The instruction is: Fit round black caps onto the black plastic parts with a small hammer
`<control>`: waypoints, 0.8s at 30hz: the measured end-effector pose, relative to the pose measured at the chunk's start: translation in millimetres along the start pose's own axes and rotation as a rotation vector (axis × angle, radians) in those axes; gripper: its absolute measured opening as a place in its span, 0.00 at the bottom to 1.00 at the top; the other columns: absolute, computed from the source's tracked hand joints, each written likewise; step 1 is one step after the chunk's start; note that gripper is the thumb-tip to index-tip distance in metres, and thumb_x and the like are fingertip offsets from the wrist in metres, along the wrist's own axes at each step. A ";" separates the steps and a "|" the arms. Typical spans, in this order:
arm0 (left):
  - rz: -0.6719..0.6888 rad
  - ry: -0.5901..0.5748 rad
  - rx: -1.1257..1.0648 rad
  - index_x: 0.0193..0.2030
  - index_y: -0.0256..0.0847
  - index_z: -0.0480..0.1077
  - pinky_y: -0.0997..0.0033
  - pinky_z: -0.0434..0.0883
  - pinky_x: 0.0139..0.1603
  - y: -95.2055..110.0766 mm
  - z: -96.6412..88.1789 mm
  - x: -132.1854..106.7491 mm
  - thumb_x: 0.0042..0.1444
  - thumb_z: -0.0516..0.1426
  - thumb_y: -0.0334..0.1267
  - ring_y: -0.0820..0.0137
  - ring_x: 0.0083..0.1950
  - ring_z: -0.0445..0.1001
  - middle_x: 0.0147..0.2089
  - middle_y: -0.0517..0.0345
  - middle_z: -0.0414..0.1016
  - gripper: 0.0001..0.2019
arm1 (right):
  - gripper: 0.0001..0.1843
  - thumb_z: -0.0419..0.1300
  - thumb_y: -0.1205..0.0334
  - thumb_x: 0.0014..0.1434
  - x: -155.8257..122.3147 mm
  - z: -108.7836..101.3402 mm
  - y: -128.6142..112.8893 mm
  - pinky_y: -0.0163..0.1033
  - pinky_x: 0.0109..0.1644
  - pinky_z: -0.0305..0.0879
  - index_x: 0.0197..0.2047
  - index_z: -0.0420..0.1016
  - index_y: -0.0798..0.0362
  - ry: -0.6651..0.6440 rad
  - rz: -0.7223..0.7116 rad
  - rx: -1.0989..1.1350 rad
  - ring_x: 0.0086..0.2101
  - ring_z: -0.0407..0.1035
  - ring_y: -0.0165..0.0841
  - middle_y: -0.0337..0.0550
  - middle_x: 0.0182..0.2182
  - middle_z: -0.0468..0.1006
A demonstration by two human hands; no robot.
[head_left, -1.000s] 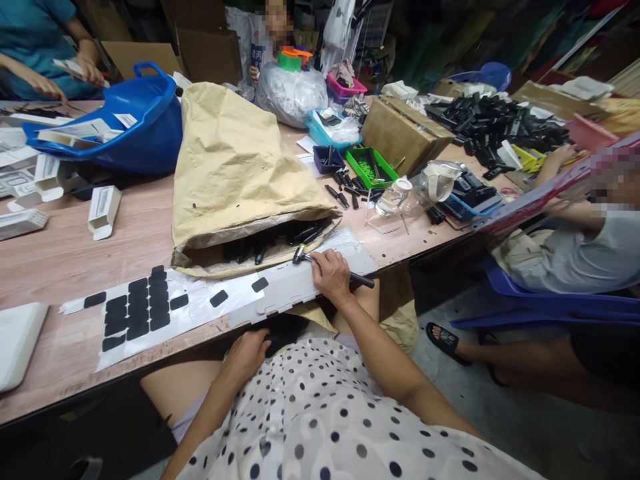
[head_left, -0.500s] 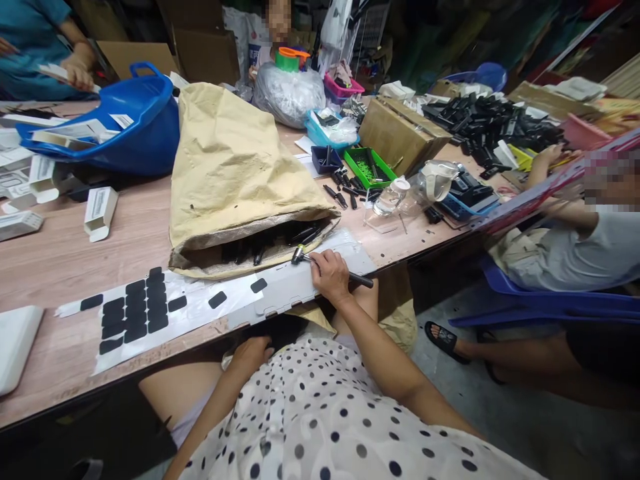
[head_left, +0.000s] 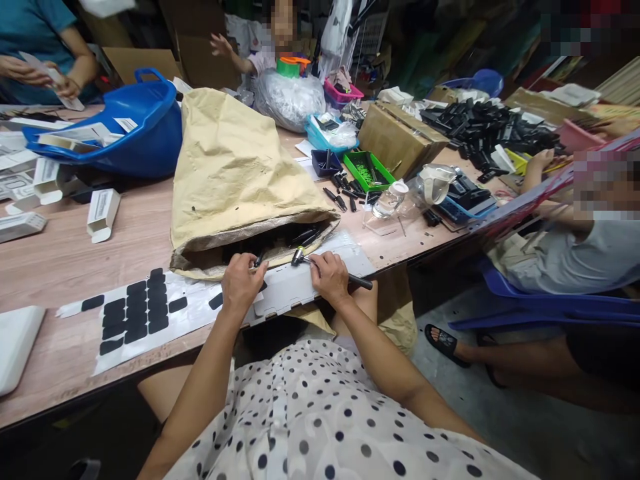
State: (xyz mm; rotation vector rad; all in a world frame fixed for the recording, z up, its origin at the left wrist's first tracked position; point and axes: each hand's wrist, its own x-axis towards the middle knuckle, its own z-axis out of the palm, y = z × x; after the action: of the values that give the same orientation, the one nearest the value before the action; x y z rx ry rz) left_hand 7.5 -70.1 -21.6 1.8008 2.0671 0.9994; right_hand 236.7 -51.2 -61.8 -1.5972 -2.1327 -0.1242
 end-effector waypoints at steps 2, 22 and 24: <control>-0.073 0.012 0.079 0.33 0.44 0.73 0.66 0.69 0.36 -3.2 10.0 12.0 0.53 0.62 0.45 0.61 0.38 0.74 0.36 0.55 0.73 0.08 | 0.15 0.54 0.63 0.66 0.1 0.1 0.0 0.42 0.44 0.57 0.51 0.79 0.47 0.001 -0.003 0.002 0.40 0.60 0.41 0.47 0.38 0.71; 0.207 -0.308 -0.146 0.41 0.45 0.76 0.67 0.71 0.39 -29.2 -6.9 -32.4 0.60 0.58 0.46 0.66 0.38 0.72 0.39 0.56 0.75 0.10 | 0.14 0.55 0.62 0.66 0.2 -1.9 -1.3 0.41 0.44 0.57 0.50 0.79 0.47 0.013 0.008 0.003 0.40 0.61 0.41 0.47 0.38 0.72; 0.198 -0.285 -0.162 0.42 0.45 0.76 0.68 0.71 0.39 -31.3 -3.7 -34.1 0.59 0.58 0.46 0.65 0.40 0.73 0.39 0.56 0.75 0.10 | 0.14 0.55 0.62 0.66 0.0 -1.8 -1.1 0.42 0.44 0.57 0.50 0.79 0.47 0.012 0.007 0.004 0.40 0.61 0.41 0.47 0.38 0.72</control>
State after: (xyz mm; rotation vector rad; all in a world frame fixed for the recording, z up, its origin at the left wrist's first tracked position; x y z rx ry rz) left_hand -11.7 -103.9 -47.0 1.9603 1.6201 0.8682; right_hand 236.3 -52.1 -60.0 -1.5984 -2.1170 -0.1269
